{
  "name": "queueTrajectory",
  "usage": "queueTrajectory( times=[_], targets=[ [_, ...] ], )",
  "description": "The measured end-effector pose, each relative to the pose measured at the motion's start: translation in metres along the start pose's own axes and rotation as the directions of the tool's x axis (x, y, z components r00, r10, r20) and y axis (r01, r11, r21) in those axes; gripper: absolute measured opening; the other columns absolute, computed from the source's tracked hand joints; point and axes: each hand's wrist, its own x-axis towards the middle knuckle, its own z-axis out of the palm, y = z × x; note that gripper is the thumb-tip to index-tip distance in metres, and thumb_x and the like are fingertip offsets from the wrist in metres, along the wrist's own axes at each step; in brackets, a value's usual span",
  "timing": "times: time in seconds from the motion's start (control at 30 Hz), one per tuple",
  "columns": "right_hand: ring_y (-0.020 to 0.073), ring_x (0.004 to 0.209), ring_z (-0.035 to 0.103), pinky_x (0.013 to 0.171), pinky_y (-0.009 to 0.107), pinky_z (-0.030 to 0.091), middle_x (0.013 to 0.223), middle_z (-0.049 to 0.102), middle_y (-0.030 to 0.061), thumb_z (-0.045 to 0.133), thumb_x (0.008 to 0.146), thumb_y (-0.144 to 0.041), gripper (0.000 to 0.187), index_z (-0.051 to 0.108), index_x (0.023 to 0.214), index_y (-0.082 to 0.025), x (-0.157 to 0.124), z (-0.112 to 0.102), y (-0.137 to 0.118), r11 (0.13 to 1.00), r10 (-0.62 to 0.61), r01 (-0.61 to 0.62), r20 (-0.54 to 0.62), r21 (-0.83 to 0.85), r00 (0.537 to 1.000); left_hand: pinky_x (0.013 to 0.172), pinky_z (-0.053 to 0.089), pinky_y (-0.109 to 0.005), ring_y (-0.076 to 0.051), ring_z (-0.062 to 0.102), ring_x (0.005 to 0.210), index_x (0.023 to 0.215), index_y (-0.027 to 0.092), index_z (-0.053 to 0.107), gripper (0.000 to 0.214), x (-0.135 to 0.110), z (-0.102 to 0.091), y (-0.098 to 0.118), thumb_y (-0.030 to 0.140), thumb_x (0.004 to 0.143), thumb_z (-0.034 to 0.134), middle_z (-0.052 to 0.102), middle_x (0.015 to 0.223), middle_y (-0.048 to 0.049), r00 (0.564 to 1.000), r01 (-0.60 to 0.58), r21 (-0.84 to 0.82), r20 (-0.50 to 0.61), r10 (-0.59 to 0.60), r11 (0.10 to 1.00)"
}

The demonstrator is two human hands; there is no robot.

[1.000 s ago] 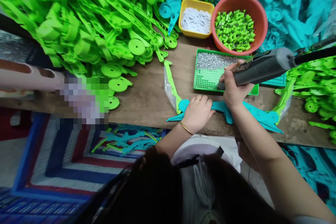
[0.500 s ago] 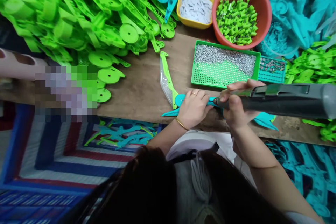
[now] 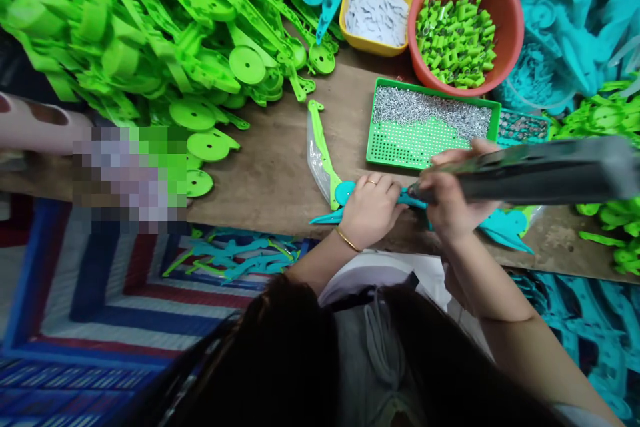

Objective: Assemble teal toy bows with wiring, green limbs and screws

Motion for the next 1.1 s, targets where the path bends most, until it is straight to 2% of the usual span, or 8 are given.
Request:
queueTrajectory(
  times=[0.07,0.13,0.4,0.6,0.73,0.8,0.97,1.1],
  targets=[
    [0.0074,0.050,0.054,0.050,0.026,0.054,0.091,0.061,-0.0039,0.066,0.083,-0.048,0.041,0.051,0.120,-0.039,0.018,0.005,0.000,0.991,-0.120,0.128,-0.142,0.042,0.982,0.086,0.040,-0.041,-0.028,0.053,0.103,0.106,0.016,0.065,0.029,0.000,-0.001,0.000,0.041,0.094,0.055,0.063,0.102,-0.0095,1.000,-0.003,0.013,0.003,0.003,1.000],
    [0.0064,0.049,0.053,0.048,0.025,0.052,0.092,0.060,-0.0033,0.065,0.084,-0.048,0.038,0.053,0.119,-0.036,0.034,0.011,0.008,0.984,-0.165,0.176,-0.223,0.027,0.961,0.086,0.039,-0.041,-0.028,0.054,0.102,0.105,0.016,0.065,0.029,0.000,-0.001,0.000,0.041,0.093,0.057,0.064,0.101,-0.0093,1.000,-0.004,0.030,0.000,0.004,1.000],
    [0.0069,0.049,0.055,0.046,0.025,0.053,0.087,0.061,-0.0042,0.072,0.078,-0.046,0.043,0.053,0.112,-0.029,0.035,0.022,0.036,0.991,-0.061,0.088,-0.241,0.102,0.969,0.085,0.039,-0.040,-0.028,0.055,0.100,0.104,0.015,0.065,0.030,0.000,-0.003,0.001,0.042,0.092,0.059,0.063,0.099,-0.0090,1.000,-0.016,0.058,-0.001,0.016,0.998],
    [0.0064,0.050,0.058,0.049,0.024,0.055,0.087,0.064,-0.0049,0.074,0.078,-0.041,0.038,0.056,0.109,-0.028,0.039,0.020,0.027,0.984,-0.072,0.103,-0.206,0.143,0.976,0.084,0.039,-0.039,-0.028,0.054,0.100,0.105,0.015,0.064,0.030,0.000,-0.005,0.000,0.041,0.093,0.057,0.063,0.101,-0.0100,1.000,-0.007,0.074,0.022,0.006,0.997],
    [0.0065,0.050,0.058,0.047,0.024,0.053,0.092,0.065,-0.0039,0.071,0.080,-0.042,0.037,0.056,0.112,-0.030,0.044,0.006,0.002,0.980,-0.150,0.179,-0.258,0.092,0.954,0.084,0.041,-0.040,-0.029,0.055,0.100,0.105,0.013,0.065,0.031,-0.002,-0.014,-0.007,0.040,0.093,0.057,0.064,0.103,-0.0114,0.997,0.037,0.096,0.064,-0.044,0.995],
    [0.0061,0.049,0.058,0.046,0.024,0.052,0.095,0.066,-0.0039,0.072,0.080,-0.041,0.037,0.056,0.112,-0.031,0.040,-0.003,-0.012,0.978,-0.177,0.199,-0.255,0.063,0.951,0.088,0.041,-0.042,-0.030,0.056,0.102,0.112,0.011,0.064,0.042,-0.002,-0.016,-0.005,0.046,0.091,0.059,0.064,0.108,-0.0133,0.995,0.057,0.113,0.072,-0.066,0.992],
    [0.0067,0.051,0.058,0.047,0.023,0.052,0.092,0.067,-0.0034,0.073,0.081,-0.036,0.034,0.058,0.111,-0.029,0.016,-0.015,-0.027,0.989,-0.112,0.128,-0.184,0.074,0.976,0.113,0.028,-0.047,-0.036,0.046,0.126,0.141,0.000,0.042,0.099,0.004,-0.004,0.021,0.070,0.075,0.065,0.054,0.134,-0.0217,0.999,-0.021,0.076,0.034,0.018,0.997],
    [0.0073,0.056,0.059,0.051,0.023,0.053,0.093,0.065,-0.0033,0.072,0.082,-0.037,0.036,0.055,0.113,-0.030,0.005,-0.018,-0.015,0.995,-0.084,0.091,-0.134,0.048,0.987,0.111,0.032,-0.045,-0.034,0.050,0.123,0.141,0.000,0.042,0.101,0.008,0.012,0.035,0.070,0.073,0.067,0.055,0.133,-0.0213,0.999,0.003,0.052,0.042,-0.005,0.999]
  ],
)
